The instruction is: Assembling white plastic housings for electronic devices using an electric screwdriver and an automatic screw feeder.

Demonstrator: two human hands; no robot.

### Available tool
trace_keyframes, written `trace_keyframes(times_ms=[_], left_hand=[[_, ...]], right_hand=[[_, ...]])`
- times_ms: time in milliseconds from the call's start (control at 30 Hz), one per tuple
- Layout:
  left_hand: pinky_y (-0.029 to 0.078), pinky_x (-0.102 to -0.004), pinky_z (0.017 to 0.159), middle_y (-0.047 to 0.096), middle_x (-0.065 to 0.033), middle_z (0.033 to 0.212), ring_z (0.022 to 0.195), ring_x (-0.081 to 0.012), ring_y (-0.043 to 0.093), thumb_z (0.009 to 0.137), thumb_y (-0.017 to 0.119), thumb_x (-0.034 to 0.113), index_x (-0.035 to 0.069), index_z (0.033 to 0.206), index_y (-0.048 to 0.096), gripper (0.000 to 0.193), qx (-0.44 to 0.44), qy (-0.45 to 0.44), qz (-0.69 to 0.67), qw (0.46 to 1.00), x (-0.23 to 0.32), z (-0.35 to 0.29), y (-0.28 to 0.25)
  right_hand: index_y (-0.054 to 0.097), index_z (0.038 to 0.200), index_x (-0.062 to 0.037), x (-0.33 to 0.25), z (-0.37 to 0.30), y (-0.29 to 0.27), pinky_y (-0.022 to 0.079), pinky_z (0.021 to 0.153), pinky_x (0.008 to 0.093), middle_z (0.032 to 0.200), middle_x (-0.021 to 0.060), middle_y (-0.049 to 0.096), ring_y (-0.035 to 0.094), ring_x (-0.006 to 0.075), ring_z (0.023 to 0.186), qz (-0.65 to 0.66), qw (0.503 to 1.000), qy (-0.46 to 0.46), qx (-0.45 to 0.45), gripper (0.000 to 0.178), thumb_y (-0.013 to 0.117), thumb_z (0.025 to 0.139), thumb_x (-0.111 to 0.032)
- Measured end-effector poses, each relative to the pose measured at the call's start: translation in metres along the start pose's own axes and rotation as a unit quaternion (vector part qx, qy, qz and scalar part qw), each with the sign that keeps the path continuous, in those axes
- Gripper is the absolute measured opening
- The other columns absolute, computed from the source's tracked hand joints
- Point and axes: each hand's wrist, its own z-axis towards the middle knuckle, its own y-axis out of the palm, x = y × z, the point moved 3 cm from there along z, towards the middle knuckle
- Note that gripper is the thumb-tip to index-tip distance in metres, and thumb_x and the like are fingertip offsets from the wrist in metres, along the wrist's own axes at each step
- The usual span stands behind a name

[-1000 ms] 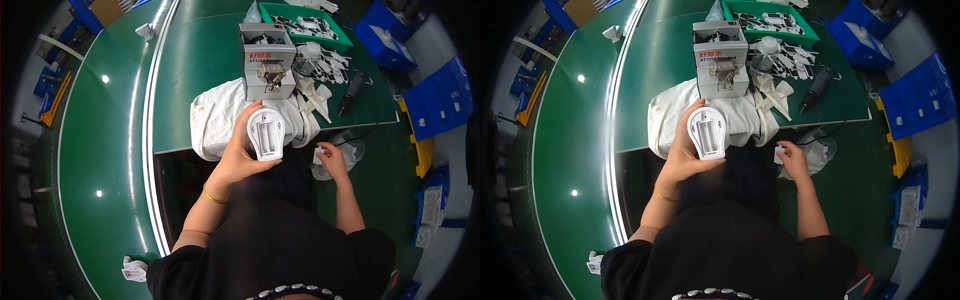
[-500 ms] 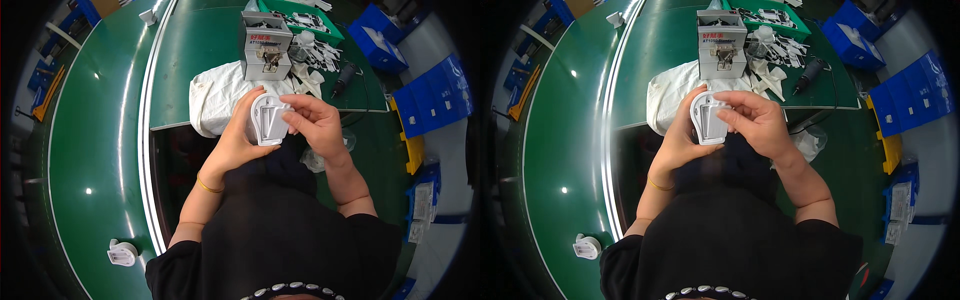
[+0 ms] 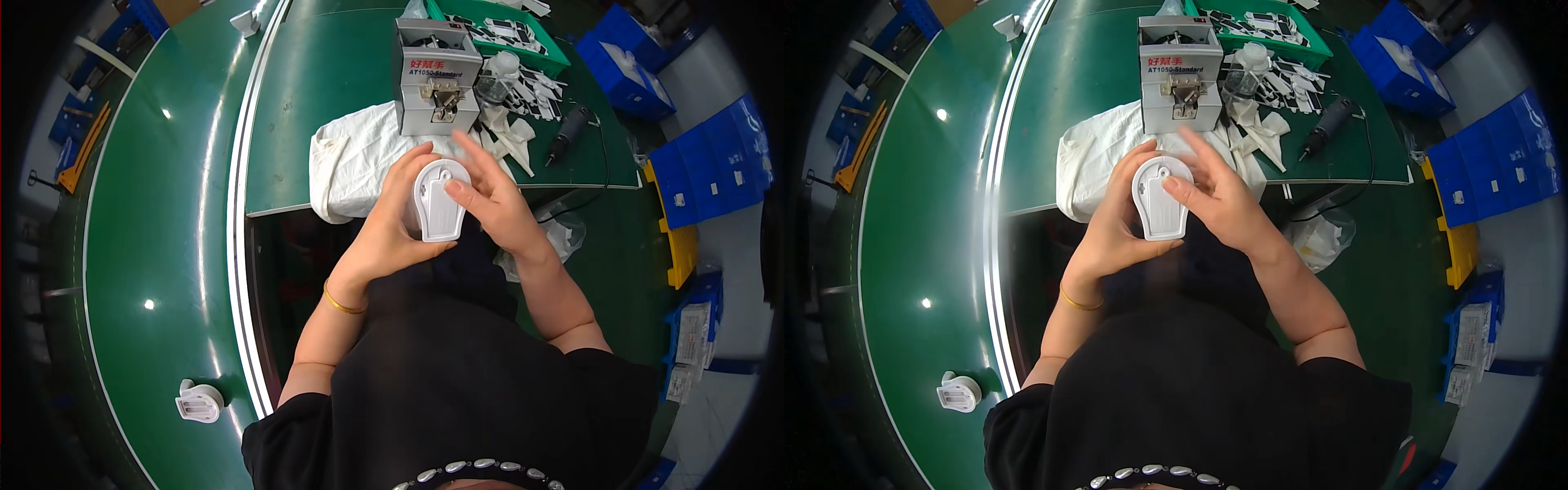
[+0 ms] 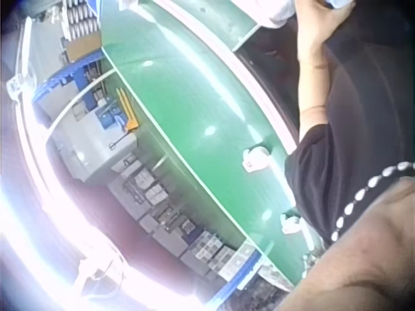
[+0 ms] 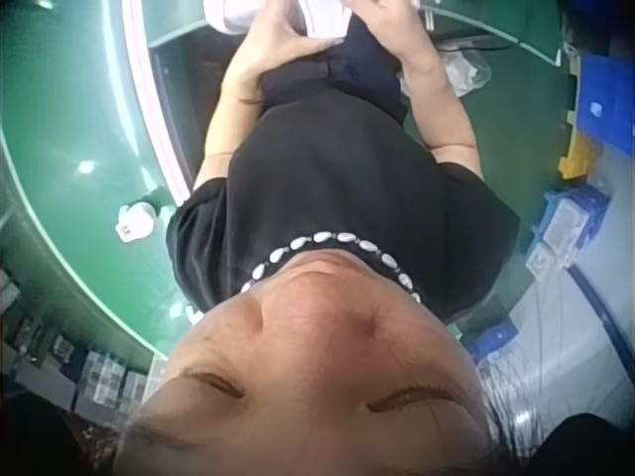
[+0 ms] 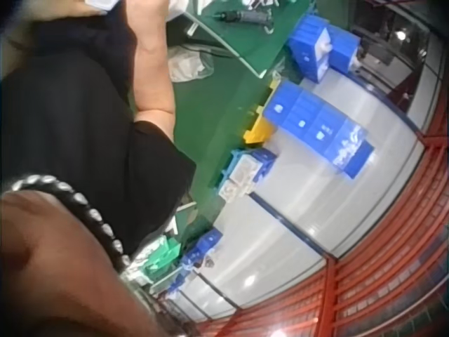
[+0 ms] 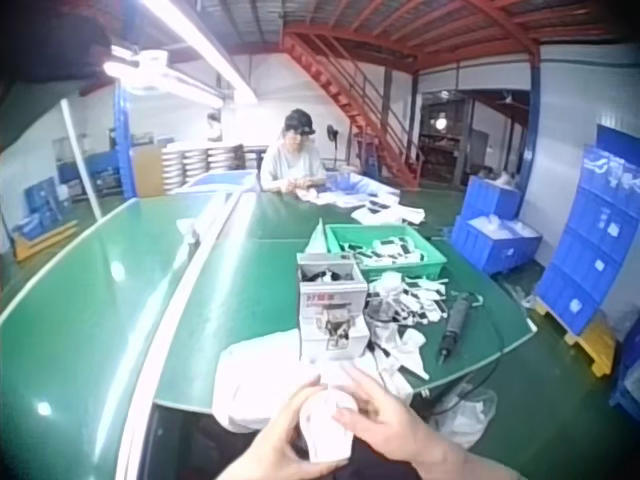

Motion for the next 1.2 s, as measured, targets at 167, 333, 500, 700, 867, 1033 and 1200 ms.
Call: trace_keyframes(times_ms=[167, 333, 500, 700, 867, 1033, 1200], left_hand=[[0.03, -0.0419, 0.114, 0.025, -0.0176, 0.156, 0.144, -0.0316, 0.029, 0.078, 0.078, 0.009, 0.007, 0.145, 0.04, 0.077, 0.026, -0.009, -0.048, 0.998, -0.004, 0.006, -0.007], [0.03, -0.0378, 0.112, 0.028, -0.0183, 0.155, 0.143, -0.0264, 0.03, 0.092, 0.064, 0.005, 0.006, 0.141, 0.047, 0.052, 0.068, -0.033, -0.172, 0.982, -0.028, 0.016, -0.002], [0.031, -0.0385, 0.112, 0.034, -0.0187, 0.152, 0.141, -0.0275, 0.035, 0.089, 0.069, 0.008, 0.004, 0.139, 0.048, 0.055, 0.064, -0.074, -0.159, 0.982, -0.046, 0.041, -0.003], [0.039, -0.0396, 0.109, 0.047, -0.0174, 0.143, 0.132, -0.0313, 0.047, 0.066, 0.088, 0.014, 0.007, 0.139, 0.048, 0.083, 0.03, -0.087, -0.061, 0.994, -0.048, 0.058, 0.01], [0.043, -0.0415, 0.105, 0.054, -0.0152, 0.135, 0.123, -0.0336, 0.053, 0.06, 0.09, 0.015, 0.008, 0.135, 0.051, 0.085, 0.03, -0.103, -0.024, 0.994, -0.063, 0.054, 0.004], [0.044, -0.0436, 0.102, 0.057, -0.0172, 0.13, 0.119, -0.0365, 0.054, 0.058, 0.092, 0.023, 0.008, 0.13, 0.058, 0.081, 0.057, 0.0, 0.229, 0.972, -0.062, 0.061, -0.001], [0.042, -0.0434, 0.1, 0.059, -0.0188, 0.128, 0.117, -0.0374, 0.055, 0.062, 0.089, 0.027, 0.005, 0.13, 0.059, 0.078, 0.047, -0.029, 0.203, 0.978, -0.071, 0.053, -0.008]], right_hand=[[0.033, 0.148, 0.0029, 0.012, 0.007, 0.002, 0.043, 0.102, 0.0305, 0.132, 0.0174, 0.055, 0.054, 0.019, 0.12, 0.159, 0.985, 0.053, -0.027, 0.065, 0.066, 0.092, -0.006], [0.026, 0.15, -0.0011, 0.018, 0.024, -0.001, 0.045, 0.1, 0.0301, 0.129, 0.0178, 0.057, 0.058, 0.019, 0.115, 0.14, 0.99, -0.005, -0.008, 0.073, 0.068, 0.09, -0.004], [0.026, 0.15, -0.0025, 0.032, 0.042, -0.019, 0.047, 0.096, 0.0304, 0.125, 0.017, 0.061, 0.06, 0.018, 0.109, 0.155, 0.987, 0.045, 0.015, 0.074, 0.069, 0.09, -0.004], [0.035, 0.146, -0.0038, 0.062, 0.054, -0.066, 0.05, 0.092, 0.0301, 0.123, 0.0133, 0.062, 0.061, 0.0158, 0.106, 0.154, 0.983, 0.101, 0.017, 0.066, 0.069, 0.09, -0.005], [0.051, 0.136, -0.003, 0.065, 0.086, -0.221, 0.051, 0.092, 0.0363, 0.12, 0.0151, 0.065, 0.064, 0.0255, 0.107, -0.488, 0.788, 0.076, 0.368, 0.065, 0.077, 0.084, -0.031], [0.06, 0.118, -0.002, 0.135, 0.087, -0.299, 0.052, 0.085, 0.0359, 0.106, 0.0163, 0.068, 0.066, 0.0278, 0.097, -0.489, 0.701, 0.374, 0.359, 0.059, 0.082, 0.072, -0.031], [0.056, 0.118, 0.0014, 0.17, 0.068, -0.323, 0.049, 0.067, 0.0346, 0.095, 0.0109, 0.062, 0.06, 0.0206, 0.078, 0.015, 0.894, 0.25, 0.373, 0.051, 0.077, 0.075, -0.016]])
